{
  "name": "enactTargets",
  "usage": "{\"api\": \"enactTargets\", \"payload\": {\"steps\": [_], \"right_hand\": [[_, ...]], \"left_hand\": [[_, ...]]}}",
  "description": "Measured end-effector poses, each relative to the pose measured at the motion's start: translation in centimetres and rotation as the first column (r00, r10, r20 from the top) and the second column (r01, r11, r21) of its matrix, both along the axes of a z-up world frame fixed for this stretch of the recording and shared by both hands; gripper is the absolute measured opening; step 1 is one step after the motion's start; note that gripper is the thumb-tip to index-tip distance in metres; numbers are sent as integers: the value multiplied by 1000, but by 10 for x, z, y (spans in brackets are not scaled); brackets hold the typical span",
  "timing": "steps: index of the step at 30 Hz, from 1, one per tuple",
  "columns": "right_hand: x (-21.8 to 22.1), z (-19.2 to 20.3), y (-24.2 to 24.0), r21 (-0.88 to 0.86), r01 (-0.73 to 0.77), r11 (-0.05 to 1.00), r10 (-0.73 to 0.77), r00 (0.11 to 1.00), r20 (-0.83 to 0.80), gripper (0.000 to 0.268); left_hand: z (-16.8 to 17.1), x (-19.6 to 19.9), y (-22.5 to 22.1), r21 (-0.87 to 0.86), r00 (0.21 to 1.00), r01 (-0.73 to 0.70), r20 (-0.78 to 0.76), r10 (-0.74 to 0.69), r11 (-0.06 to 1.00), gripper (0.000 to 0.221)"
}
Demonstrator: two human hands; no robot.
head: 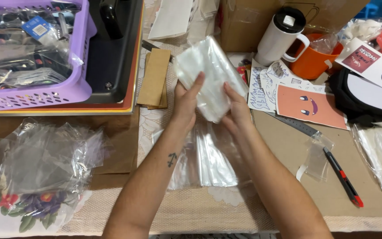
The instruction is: Organizing and stacking bundles of clear plastic bags on a workstation.
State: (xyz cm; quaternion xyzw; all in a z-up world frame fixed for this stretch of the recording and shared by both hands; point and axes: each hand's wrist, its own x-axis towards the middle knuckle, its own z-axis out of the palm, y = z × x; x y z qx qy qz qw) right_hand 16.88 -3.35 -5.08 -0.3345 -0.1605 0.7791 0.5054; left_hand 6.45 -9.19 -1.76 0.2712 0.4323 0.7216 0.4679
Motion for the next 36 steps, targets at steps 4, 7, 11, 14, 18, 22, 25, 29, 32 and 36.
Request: {"api": "enactTargets", "payload": {"steps": [4,7,11,14,18,22,25,29,32,36], "right_hand": [[49,-9,8,-57,-138,989,145,980,138,38],[72,-4,6,-68,-264,962,270,894,359,41],[67,33,4,36,-456,889,330,694,640,54],[70,31,23,39,-432,901,308,702,642,53],[79,2,68,44,-330,943,269,833,484,44],[54,28,38,87,-297,951,198,799,568,48],[39,48,13,317,-295,901,59,809,585,42],[32,49,9,466,-282,839,-65,798,599,34],[33,43,21,456,-261,851,-78,795,601,35],[25,73,7,379,-297,877,15,803,595,39]], "left_hand": [[0,-54,-12,-52,917,292,300,-264,955,105],[-36,-79,-3,-86,851,449,345,-396,890,98],[-52,-62,8,-221,915,385,217,-340,896,52],[-54,-41,-3,-243,930,294,296,-217,924,44],[-74,-33,-1,-187,891,237,433,-137,953,35],[-55,-27,-12,-202,890,103,455,0,974,40],[-68,-29,-8,-188,890,16,450,71,982,38],[-71,-31,-7,-132,896,-20,437,77,991,43],[-97,-43,4,-104,884,-39,461,83,994,45],[-65,-33,-15,-118,865,-41,493,95,992,45]]}}
